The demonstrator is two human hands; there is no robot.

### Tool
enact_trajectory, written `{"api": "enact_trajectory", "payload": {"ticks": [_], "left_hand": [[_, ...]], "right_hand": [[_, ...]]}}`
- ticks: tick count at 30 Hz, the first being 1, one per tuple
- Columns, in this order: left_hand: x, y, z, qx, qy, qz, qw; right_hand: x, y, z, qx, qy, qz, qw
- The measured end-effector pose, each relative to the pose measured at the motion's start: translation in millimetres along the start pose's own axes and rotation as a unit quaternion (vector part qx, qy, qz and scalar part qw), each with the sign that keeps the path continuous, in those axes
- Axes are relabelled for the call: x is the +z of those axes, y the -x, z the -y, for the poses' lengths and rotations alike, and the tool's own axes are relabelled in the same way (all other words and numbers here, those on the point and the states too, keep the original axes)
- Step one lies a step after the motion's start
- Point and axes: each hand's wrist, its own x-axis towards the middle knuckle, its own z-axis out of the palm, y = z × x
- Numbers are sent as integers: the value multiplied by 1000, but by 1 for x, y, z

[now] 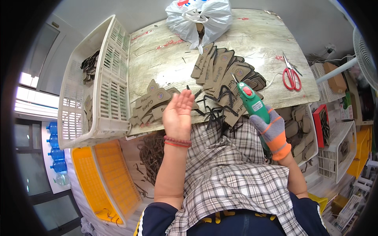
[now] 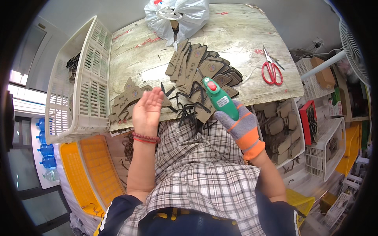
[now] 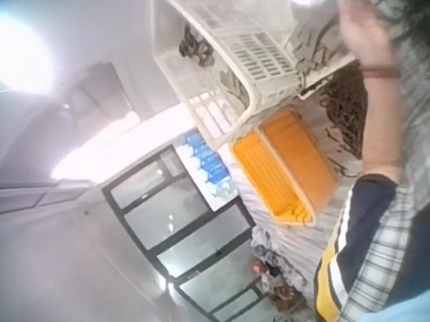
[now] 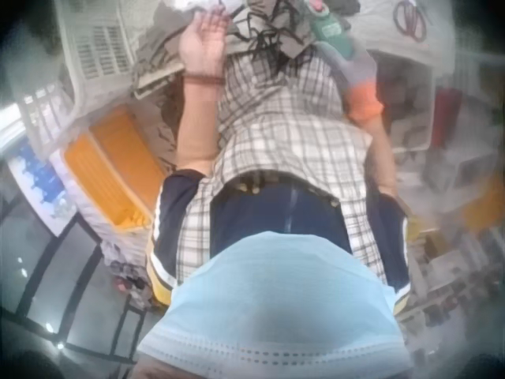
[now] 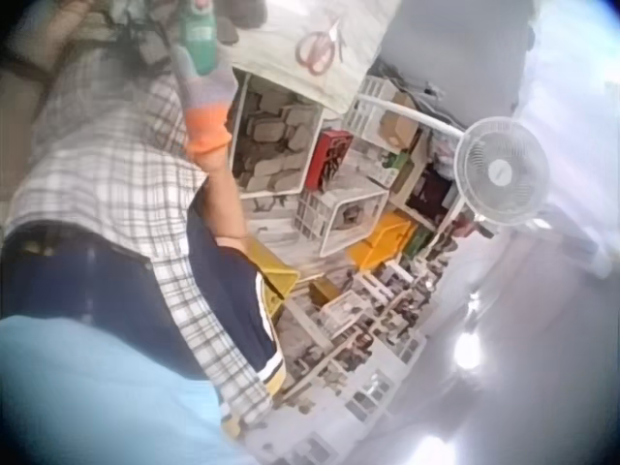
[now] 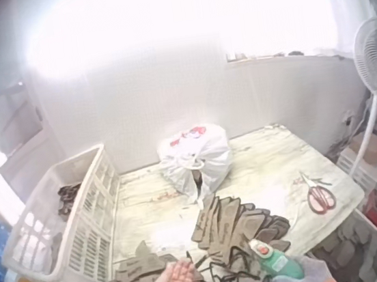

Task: The person uses a hot glue gun to attach black cords to a stack of cardboard tags. They hold the tags in one hand and apply glue to the cord attachment point on each tag, then press the cord into place. The process is repeated for multiple tags.

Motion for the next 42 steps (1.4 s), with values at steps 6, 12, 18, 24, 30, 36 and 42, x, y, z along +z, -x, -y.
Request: {"api": "enact_trajectory", "payload": {"ticks": [6,12,18,24,30,36,42], "left_hand": [[34,-127,33,347,-618,48,704],[102,-168,54,206,-806,-65,552],[84,-170,48,340,-558,39,756],[83,-63,21,224,-176,137,949],[81,-14,29,169,-136,100,971],[86,-7,43,118,-105,79,984],[87,-4,54,80,-127,82,985]], "right_hand": [[-11,1,-7,-16,1,-33,999],[-13,-1,-16,-12,20,-53,998],[-9,-12,-8,-17,37,-51,998],[15,-23,6,-38,18,-20,999],[24,-22,9,-49,20,-3,999],[18,-15,12,-57,15,-5,998],[15,-18,5,-97,28,-31,994]]}}
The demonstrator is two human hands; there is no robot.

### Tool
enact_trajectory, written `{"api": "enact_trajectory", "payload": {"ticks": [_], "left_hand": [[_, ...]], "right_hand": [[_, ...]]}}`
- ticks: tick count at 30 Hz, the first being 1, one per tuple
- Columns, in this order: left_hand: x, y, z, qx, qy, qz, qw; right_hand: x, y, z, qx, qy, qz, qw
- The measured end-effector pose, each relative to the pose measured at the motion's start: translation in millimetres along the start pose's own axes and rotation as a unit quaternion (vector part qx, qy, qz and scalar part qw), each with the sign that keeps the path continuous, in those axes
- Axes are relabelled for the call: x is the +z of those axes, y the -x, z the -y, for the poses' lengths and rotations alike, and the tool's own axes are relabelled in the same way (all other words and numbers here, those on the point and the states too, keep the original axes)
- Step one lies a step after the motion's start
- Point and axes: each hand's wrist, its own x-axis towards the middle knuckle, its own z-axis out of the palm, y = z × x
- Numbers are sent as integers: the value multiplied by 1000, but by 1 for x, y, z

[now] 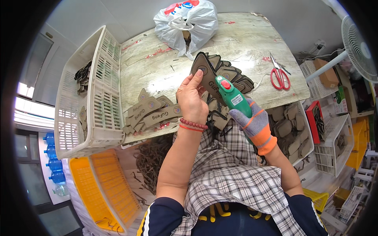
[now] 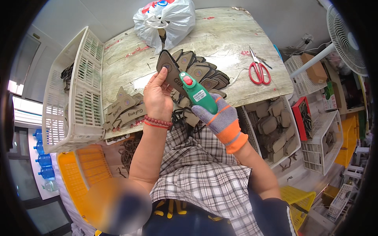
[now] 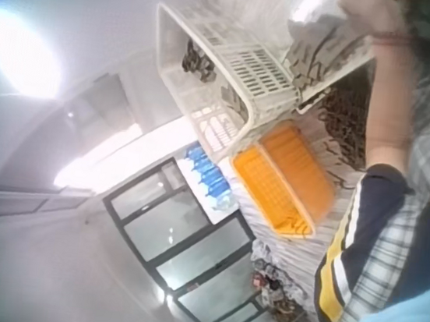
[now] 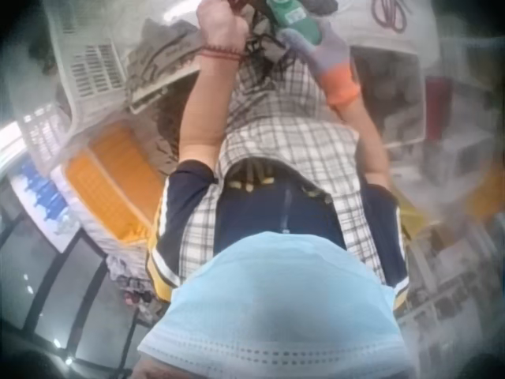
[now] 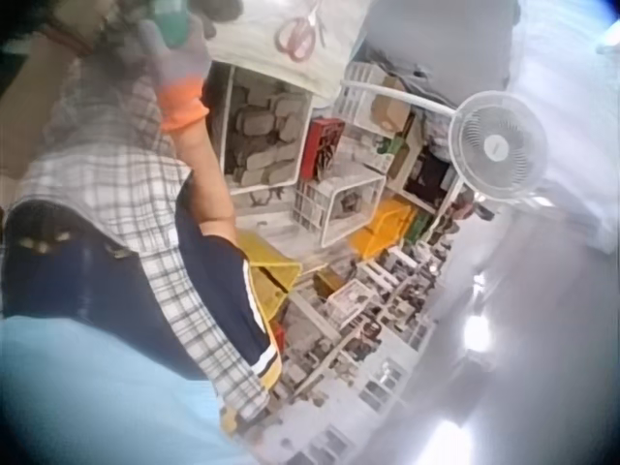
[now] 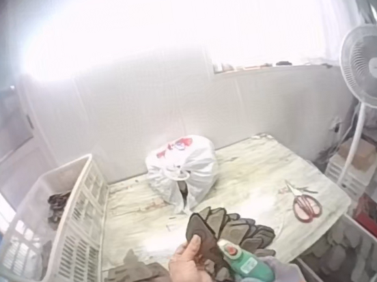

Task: The person uses a hot glue gun to attach black cords to a stack of cardboard tags. They hold the tags in one hand and apply glue to the cord attachment point on each tag, then press the cord into place. The process is repeated for multiple tags.

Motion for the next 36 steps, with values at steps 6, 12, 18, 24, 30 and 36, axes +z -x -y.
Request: {"api": "enact_trajectory", "payload": {"ticks": [6,12,18,24,30,36], "left_hand": [[-7,4,9,-29,-14,30,999],[-4,18,13,-45,9,30,998],[-10,28,12,-11,-28,59,998],[-13,23,-2,40,-61,71,995],[-17,18,-10,90,-104,117,983],[-16,15,-20,122,-175,131,968]], "right_hand": [[-1,2,5,42,-36,14,998],[-1,0,10,22,-47,7,999],[-6,1,13,14,-53,20,998],[-13,4,5,-33,-17,31,999],[-16,3,5,-23,-40,35,998],[-24,2,0,-43,-23,48,998]]}}
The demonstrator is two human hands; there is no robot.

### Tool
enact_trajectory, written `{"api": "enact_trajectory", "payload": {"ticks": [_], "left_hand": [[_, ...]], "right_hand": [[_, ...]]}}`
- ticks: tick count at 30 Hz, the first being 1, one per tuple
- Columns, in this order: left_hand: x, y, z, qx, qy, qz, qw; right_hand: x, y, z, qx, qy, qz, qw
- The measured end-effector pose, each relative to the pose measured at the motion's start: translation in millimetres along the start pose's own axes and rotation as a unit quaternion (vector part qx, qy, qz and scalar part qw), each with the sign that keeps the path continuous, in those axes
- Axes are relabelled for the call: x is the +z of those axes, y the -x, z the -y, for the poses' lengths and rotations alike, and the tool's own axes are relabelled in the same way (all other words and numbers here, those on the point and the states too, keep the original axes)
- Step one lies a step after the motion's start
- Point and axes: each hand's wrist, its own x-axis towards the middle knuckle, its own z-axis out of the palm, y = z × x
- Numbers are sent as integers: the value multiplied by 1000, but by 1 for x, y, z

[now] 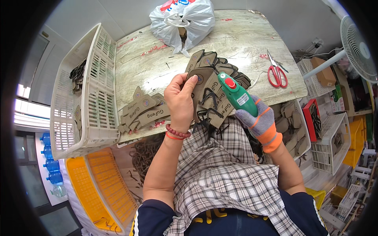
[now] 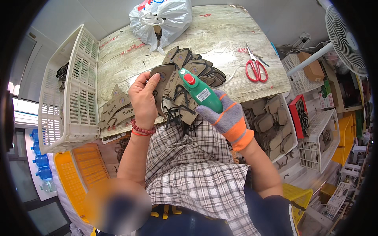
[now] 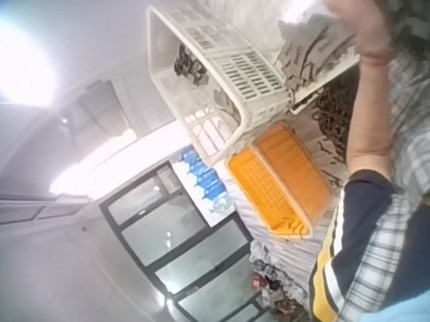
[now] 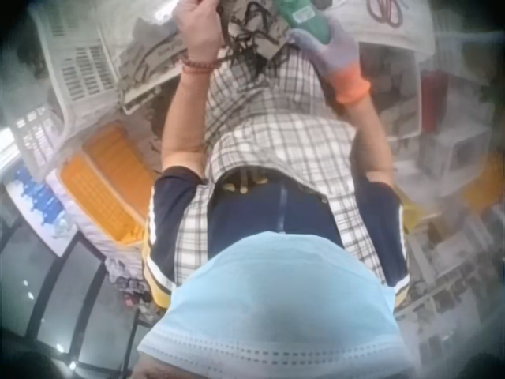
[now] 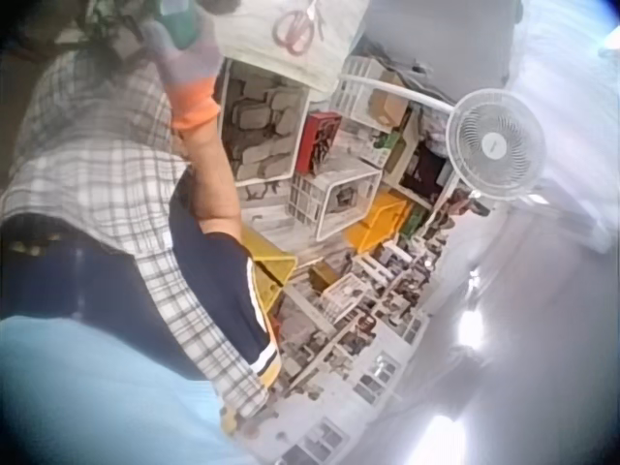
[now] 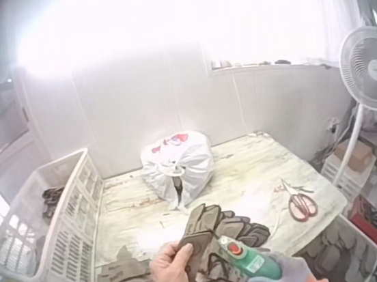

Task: The person uses a hot glue gun to attach black cords to a stack of cardboard tags. They hold the tags in one hand and apply glue to the cord attachment point on each tag, then press the cord into place. The process is repeated for multiple tags.

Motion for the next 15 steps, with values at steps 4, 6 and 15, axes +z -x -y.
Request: {"api": "enact_trajectory", "payload": {"ticks": [4,6,15], "left_hand": [[-6,-5,-6,22,-60,23,998],[-11,-8,-8,38,-97,43,994],[-20,-18,-33,43,-201,130,970]], "right_hand": [[-6,1,6,3,21,20,1000],[-8,1,8,1,23,29,999],[-20,3,12,18,26,78,996]]}}
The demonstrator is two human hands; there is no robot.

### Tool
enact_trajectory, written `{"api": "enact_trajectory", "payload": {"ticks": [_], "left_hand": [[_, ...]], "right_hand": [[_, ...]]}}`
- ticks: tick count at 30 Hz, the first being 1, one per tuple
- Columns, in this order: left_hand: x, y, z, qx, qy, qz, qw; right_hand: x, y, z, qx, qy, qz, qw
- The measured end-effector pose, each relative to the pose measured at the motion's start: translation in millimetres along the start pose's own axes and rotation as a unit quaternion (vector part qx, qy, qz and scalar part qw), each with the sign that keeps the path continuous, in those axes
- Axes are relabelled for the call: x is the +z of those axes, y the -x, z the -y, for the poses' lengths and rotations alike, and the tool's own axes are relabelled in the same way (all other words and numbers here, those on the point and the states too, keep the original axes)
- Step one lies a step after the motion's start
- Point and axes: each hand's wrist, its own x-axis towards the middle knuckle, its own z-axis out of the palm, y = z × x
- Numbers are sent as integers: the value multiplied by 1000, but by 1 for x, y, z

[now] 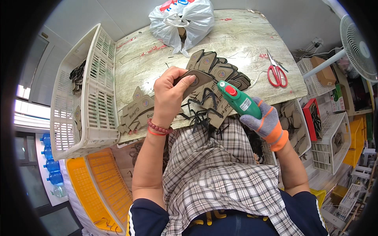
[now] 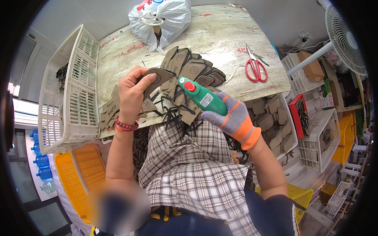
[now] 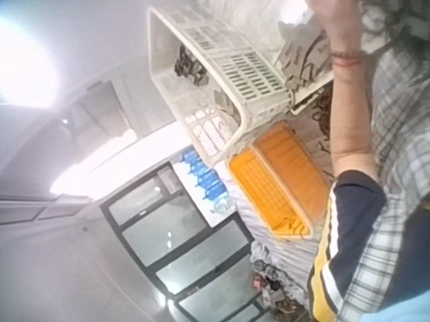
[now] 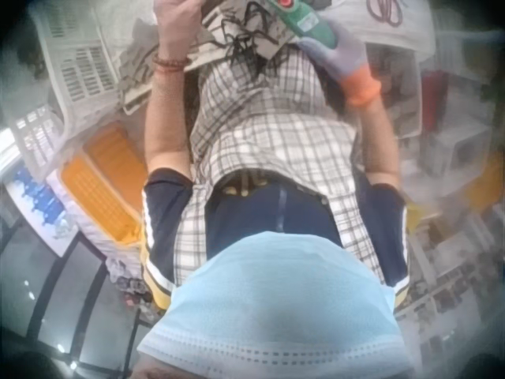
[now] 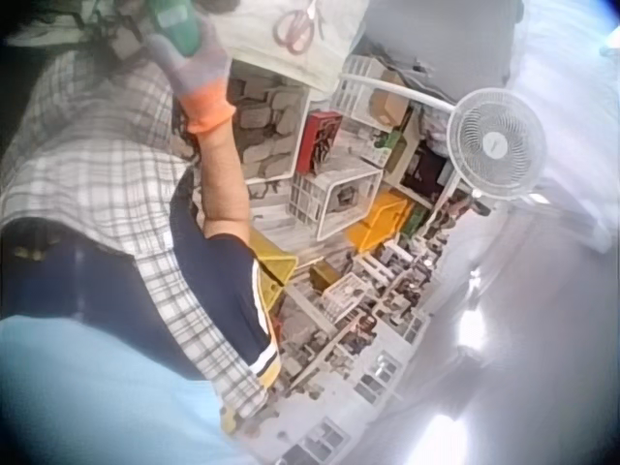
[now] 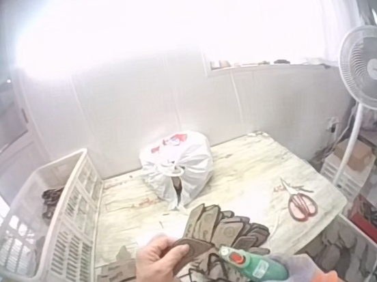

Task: The person uses a hot glue gun to attach black cords to a stack of cardboard tags. They hold the tags in one hand and apply glue to the cord attachment point on each tag, then press the cord into place. The process is repeated for multiple tags.

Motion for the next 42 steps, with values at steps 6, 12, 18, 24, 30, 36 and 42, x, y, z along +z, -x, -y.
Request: {"api": "enact_trajectory", "payload": {"ticks": [6,12,18,24,30,36,42], "left_hand": [[-10,-6,-5,32,-71,65,995],[-11,-8,-17,13,-128,137,982],[-4,-10,-7,-33,-119,158,980],[-57,-30,27,-51,165,-226,959],[-28,25,65,-245,433,-229,837],[17,36,57,-210,383,-164,884],[26,29,47,-140,292,-152,934]], "right_hand": [[-1,-2,-5,-33,13,7,999],[-1,-5,-2,-28,-10,27,999],[4,-14,-8,-59,-14,27,998],[8,-7,0,13,3,-28,1000],[29,-2,-13,73,-16,-39,996],[42,1,-20,87,39,-33,995],[38,3,-9,100,44,-25,994]]}}
